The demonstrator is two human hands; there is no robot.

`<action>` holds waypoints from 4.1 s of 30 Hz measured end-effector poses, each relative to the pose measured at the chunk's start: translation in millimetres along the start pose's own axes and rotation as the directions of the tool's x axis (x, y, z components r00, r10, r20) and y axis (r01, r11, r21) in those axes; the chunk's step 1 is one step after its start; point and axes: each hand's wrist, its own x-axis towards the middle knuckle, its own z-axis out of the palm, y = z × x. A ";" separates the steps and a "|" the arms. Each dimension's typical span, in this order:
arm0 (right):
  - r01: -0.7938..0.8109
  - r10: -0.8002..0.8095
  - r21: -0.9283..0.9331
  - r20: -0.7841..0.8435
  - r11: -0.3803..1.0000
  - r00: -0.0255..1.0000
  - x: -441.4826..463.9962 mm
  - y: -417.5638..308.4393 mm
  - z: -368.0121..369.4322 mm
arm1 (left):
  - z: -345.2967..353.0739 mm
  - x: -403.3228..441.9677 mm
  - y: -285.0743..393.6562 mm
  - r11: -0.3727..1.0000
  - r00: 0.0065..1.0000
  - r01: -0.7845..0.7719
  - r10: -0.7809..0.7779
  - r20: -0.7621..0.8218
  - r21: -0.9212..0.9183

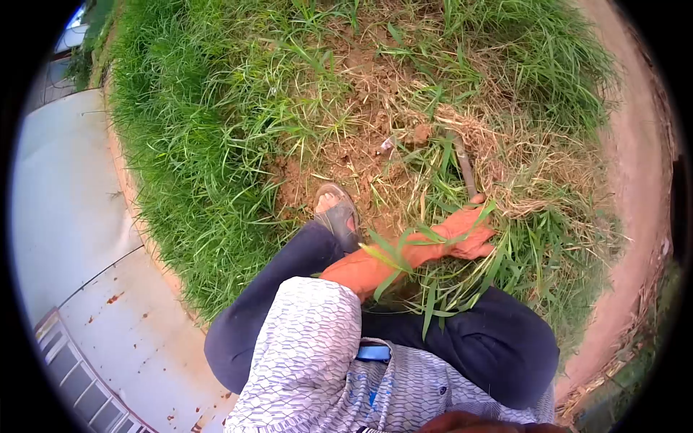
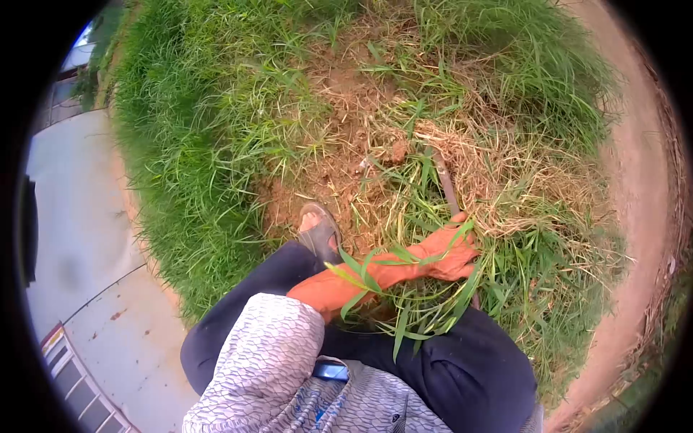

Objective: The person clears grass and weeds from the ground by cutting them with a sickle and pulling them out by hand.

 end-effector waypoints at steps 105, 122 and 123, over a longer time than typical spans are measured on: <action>0.070 -0.051 -0.161 0.119 0.985 0.992 42.5 -15.6 -25.3 | -99.9 16.4 -69.7 0.962 0.762 0.178 0.000 -0.648 0.208; 0.330 -0.287 -0.189 0.222 0.925 0.932 130.2 -125.8 79.7 | -129.9 -55.0 -201.4 0.853 0.751 0.361 -0.027 -0.660 0.376; 0.508 -0.456 -0.275 0.232 0.816 0.859 132.0 -111.0 79.0 | -128.4 -55.4 -200.6 0.855 0.754 0.356 -0.024 -0.657 0.377</action>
